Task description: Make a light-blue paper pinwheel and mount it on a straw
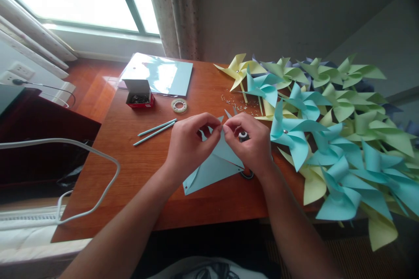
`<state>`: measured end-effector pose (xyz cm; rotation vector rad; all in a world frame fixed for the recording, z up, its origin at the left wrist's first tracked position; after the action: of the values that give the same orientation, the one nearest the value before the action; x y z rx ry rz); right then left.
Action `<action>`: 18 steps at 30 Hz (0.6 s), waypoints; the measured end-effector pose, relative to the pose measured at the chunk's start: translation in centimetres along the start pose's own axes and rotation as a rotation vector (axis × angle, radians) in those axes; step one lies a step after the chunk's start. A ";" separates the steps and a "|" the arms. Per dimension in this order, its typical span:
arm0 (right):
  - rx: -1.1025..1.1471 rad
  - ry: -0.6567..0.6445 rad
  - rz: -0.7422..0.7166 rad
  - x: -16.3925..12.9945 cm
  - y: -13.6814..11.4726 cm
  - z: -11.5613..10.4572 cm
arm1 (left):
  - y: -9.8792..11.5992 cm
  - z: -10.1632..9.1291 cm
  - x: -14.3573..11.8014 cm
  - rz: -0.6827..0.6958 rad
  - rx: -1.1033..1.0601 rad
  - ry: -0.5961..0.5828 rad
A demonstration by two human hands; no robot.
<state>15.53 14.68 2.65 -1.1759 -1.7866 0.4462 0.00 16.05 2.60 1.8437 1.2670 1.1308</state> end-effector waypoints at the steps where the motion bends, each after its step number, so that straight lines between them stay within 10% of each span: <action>1: -0.024 -0.004 -0.030 0.0 -0.1 0.0 | 0.0 0.0 0.0 0.003 0.019 0.009; 18: 0.151 0.026 0.153 -0.1 0.5 0.0 | -0.5 0.1 0.2 -0.043 -0.121 0.022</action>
<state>15.77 14.89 2.24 -1.2104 -1.6175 0.6411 -0.11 16.35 2.24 1.7115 1.2180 1.1814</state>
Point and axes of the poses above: each hand's wrist, its own x-axis towards the middle knuckle, its own z-axis out of the palm, y = z × x, the point moved 3 cm from there along x, towards the middle knuckle
